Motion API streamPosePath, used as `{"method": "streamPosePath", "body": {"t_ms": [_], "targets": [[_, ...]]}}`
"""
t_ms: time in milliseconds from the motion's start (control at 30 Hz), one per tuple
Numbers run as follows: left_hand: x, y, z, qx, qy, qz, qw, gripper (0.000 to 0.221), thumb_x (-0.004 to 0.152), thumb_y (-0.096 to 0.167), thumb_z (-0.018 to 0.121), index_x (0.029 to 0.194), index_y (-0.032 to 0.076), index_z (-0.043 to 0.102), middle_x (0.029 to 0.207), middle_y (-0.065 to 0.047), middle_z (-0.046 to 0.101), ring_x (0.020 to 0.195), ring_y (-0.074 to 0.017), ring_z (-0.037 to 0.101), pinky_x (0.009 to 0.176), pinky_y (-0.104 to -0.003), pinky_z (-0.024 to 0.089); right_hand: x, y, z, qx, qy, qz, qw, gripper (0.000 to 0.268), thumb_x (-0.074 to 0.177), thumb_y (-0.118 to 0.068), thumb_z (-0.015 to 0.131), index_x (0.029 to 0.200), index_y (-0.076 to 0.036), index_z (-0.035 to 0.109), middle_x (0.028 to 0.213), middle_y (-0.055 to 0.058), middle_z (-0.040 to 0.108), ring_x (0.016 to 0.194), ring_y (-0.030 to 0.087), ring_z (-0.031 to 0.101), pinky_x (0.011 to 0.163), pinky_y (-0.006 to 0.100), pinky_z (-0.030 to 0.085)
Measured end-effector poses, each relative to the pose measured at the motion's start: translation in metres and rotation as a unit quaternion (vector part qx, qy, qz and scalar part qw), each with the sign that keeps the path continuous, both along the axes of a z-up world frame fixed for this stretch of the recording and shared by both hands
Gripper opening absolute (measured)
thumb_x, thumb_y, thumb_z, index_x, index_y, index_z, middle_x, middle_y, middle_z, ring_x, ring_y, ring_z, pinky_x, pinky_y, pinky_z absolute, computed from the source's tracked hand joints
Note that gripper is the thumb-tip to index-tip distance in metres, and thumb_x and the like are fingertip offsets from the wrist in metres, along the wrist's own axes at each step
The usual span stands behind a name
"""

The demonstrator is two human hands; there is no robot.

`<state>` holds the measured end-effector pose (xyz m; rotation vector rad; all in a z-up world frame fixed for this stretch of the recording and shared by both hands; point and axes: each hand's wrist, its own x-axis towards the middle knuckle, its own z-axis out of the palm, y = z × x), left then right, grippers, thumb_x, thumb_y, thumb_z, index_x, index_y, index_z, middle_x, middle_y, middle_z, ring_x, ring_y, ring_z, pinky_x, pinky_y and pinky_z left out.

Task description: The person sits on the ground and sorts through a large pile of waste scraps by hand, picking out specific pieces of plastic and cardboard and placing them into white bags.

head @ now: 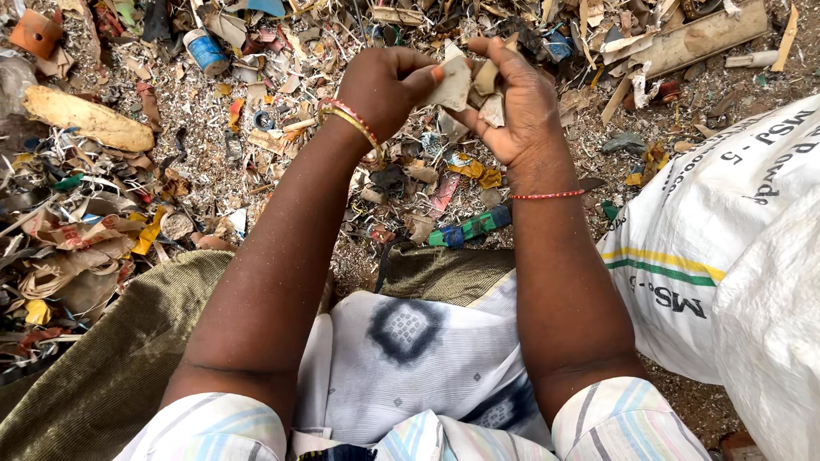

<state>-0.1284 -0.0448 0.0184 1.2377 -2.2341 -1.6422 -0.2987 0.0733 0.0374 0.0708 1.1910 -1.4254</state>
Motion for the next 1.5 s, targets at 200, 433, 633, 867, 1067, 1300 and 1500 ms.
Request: {"method": "streamPosePath", "body": {"t_ms": [200, 433, 633, 867, 1067, 1300, 1500], "targets": [[0.031, -0.030, 0.008, -0.207, 0.034, -0.004, 0.978, 0.023, 0.100, 0.032, 0.072, 0.108, 0.012, 0.082, 0.094, -0.010, 0.080, 0.078, -0.0210, 0.075, 0.073, -0.038, 0.058, 0.008, 0.003, 0.005, -0.107, -0.051, 0.070, 0.990, 0.038, 0.102, -0.038, 0.070, 0.127, -0.009, 0.068, 0.113, 0.012, 0.070, 0.101, 0.025, 0.069, 0.079, 0.042, 0.063], [0.091, -0.021, -0.047, -0.242, -0.217, -0.139, 0.936, 0.052, 0.074, 0.040, 0.088, 0.122, 0.022, 0.079, 0.107, -0.013, 0.072, 0.090, -0.0303, 0.070, 0.079, -0.043, 0.057, -0.003, 0.007, 0.011, -0.213, -0.150, 0.044, 0.965, 0.035, 0.102, -0.035, 0.072, 0.125, -0.009, 0.066, 0.124, 0.019, 0.071, 0.105, 0.028, 0.073, 0.068, 0.032, 0.062], [0.075, -0.014, -0.025, 0.029, -0.134, 0.141, 0.980, 0.029, 0.097, 0.030, 0.068, 0.122, 0.017, 0.076, 0.087, -0.005, 0.078, 0.071, -0.0149, 0.073, 0.066, -0.034, 0.058, 0.009, 0.002, 0.010, -0.155, -0.101, 0.071, 0.980, 0.040, 0.101, -0.030, 0.074, 0.130, -0.005, 0.063, 0.123, 0.017, 0.068, 0.108, 0.027, 0.072, 0.080, 0.037, 0.066], [0.054, -0.019, 0.011, 0.019, 0.047, 0.037, 0.998, 0.029, 0.099, 0.031, 0.070, 0.119, 0.012, 0.076, 0.101, -0.009, 0.079, 0.083, -0.0153, 0.076, 0.075, -0.032, 0.061, 0.027, 0.001, -0.001, -0.106, -0.046, 0.133, 0.984, 0.033, 0.098, -0.025, 0.077, 0.120, -0.005, 0.063, 0.112, 0.014, 0.071, 0.097, 0.023, 0.073, 0.068, 0.032, 0.064], [0.106, -0.058, -0.015, -0.103, -0.165, 0.041, 0.980, 0.037, 0.094, 0.034, 0.072, 0.126, 0.014, 0.072, 0.115, -0.012, 0.076, 0.100, -0.0247, 0.074, 0.096, -0.039, 0.055, 0.020, 0.003, 0.001, -0.149, -0.061, 0.144, 0.976, 0.030, 0.097, -0.006, 0.077, 0.122, -0.010, 0.063, 0.114, 0.010, 0.069, 0.101, 0.021, 0.072, 0.067, 0.032, 0.060], [0.097, -0.004, -0.010, -0.056, -0.430, -0.028, 0.901, 0.071, 0.084, 0.050, 0.080, 0.133, 0.004, 0.055, 0.133, -0.020, 0.046, 0.127, -0.0371, 0.048, 0.096, -0.048, 0.051, 0.012, 0.003, 0.006, -0.177, -0.168, 0.049, 0.969, 0.037, 0.092, -0.008, 0.075, 0.127, -0.009, 0.063, 0.124, 0.015, 0.068, 0.102, 0.024, 0.070, 0.076, 0.038, 0.064], [0.055, 0.098, -0.015, -0.188, -0.163, -0.065, 0.966, 0.033, 0.092, 0.006, 0.060, 0.126, 0.007, 0.063, 0.126, -0.017, 0.058, 0.114, -0.0331, 0.060, 0.091, -0.043, 0.058, 0.008, 0.008, -0.007, -0.184, -0.133, 0.051, 0.973, 0.032, 0.101, -0.003, 0.072, 0.132, -0.011, 0.065, 0.125, 0.011, 0.068, 0.104, 0.020, 0.069, 0.073, 0.028, 0.060]]}}
